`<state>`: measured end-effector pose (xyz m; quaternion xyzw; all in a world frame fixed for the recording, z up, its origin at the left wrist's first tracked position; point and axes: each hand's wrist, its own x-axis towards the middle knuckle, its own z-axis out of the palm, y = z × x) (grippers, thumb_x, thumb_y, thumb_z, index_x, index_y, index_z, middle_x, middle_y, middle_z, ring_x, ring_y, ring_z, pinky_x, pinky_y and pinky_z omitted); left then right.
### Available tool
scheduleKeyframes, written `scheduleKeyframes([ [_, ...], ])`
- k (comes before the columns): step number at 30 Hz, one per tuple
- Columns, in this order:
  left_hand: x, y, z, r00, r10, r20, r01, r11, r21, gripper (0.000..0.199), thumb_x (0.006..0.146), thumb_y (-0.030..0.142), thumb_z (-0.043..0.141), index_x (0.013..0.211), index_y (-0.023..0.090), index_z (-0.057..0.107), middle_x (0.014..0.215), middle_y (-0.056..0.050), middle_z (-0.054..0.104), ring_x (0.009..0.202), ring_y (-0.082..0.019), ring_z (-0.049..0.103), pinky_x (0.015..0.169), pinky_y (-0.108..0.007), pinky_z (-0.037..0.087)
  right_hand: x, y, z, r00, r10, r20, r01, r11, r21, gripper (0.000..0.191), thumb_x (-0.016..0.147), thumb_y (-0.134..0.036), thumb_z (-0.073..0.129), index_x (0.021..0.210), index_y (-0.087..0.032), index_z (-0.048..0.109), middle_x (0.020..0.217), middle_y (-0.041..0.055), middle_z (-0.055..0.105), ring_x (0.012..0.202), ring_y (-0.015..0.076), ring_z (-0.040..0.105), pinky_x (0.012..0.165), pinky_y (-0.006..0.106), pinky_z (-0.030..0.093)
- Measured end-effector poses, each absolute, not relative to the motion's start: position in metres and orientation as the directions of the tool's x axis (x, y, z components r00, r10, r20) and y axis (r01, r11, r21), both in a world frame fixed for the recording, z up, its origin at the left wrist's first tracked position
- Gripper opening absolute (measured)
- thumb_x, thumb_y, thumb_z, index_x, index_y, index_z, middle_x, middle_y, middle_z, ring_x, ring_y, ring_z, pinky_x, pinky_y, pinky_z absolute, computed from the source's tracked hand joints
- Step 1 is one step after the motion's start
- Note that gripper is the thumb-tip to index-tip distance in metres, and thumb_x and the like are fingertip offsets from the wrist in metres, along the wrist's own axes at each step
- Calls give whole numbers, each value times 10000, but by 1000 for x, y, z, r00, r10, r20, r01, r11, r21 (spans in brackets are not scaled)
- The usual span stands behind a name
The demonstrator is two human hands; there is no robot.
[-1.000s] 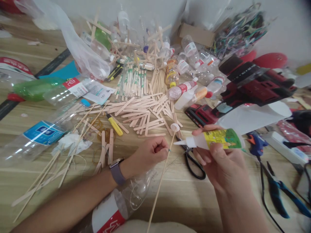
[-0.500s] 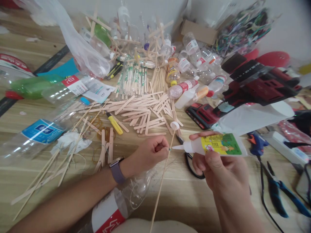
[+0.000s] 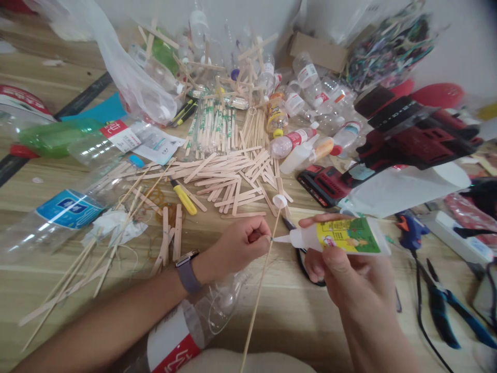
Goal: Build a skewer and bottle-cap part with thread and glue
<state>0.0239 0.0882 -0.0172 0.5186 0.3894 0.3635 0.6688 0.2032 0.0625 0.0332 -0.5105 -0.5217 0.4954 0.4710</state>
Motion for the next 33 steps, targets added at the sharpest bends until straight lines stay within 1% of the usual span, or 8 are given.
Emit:
scheduleKeyframes([
  [8, 24, 88, -17, 437, 886, -154, -81, 209, 975, 109, 727, 220, 517, 670, 206, 426, 554, 92, 322, 505, -70, 246, 476, -214, 212, 204, 61, 31, -35, 999, -8, 65, -5, -998, 280, 776, -467, 750, 921, -246, 657, 676, 17, 658, 445, 151, 502, 422, 311, 410],
  [14, 24, 88, -17, 437, 890, -132, -91, 190, 977, 104, 735, 204, 509, 669, 205, 428, 565, 90, 342, 511, -71, 262, 477, -220, 214, 202, 59, 33, -59, 998, 17, 68, 21, -997, 283, 794, -452, 741, 962, -242, 653, 717, 34, 685, 450, 148, 515, 421, 309, 420],
  [20, 24, 88, -18, 435, 892, -123, -87, 177, 980, 108, 739, 182, 501, 666, 204, 424, 560, 93, 332, 510, -71, 257, 478, -217, 215, 195, 57, 39, 11, 1000, 16, 44, 16, -999, 317, 775, -483, 754, 968, -254, 650, 735, 34, 702, 439, 135, 508, 414, 297, 412],
  [24, 24, 88, -18, 444, 888, -124, -95, 184, 978, 112, 747, 200, 514, 672, 203, 431, 562, 93, 334, 512, -73, 259, 476, -221, 212, 198, 58, 37, -37, 998, 44, 84, 47, -995, 322, 801, -444, 740, 1028, -240, 635, 784, 47, 711, 442, 133, 520, 409, 294, 423],
  [27, 23, 88, -18, 435, 892, -122, -84, 175, 981, 109, 739, 189, 509, 667, 202, 428, 561, 95, 331, 512, -71, 259, 479, -220, 216, 201, 58, 34, -29, 996, 84, 73, 86, -994, 338, 822, -417, 726, 1088, -246, 609, 858, 64, 717, 441, 129, 522, 402, 296, 423],
  [31, 23, 88, -17, 431, 892, -139, -69, 186, 980, 92, 730, 192, 503, 672, 201, 433, 566, 96, 334, 513, -70, 260, 481, -216, 219, 203, 57, 30, -54, 995, 88, 62, 91, -994, 278, 830, -364, 730, 1060, -254, 619, 811, 43, 711, 450, 133, 534, 406, 290, 443],
  [33, 24, 88, -17, 435, 889, -141, -69, 189, 979, 87, 729, 198, 502, 673, 201, 435, 567, 96, 337, 516, -71, 264, 481, -216, 219, 203, 57, 30, -33, 994, 100, 53, 101, -993, 273, 834, -353, 728, 1064, -257, 617, 807, 34, 710, 447, 128, 534, 406, 282, 443],
])
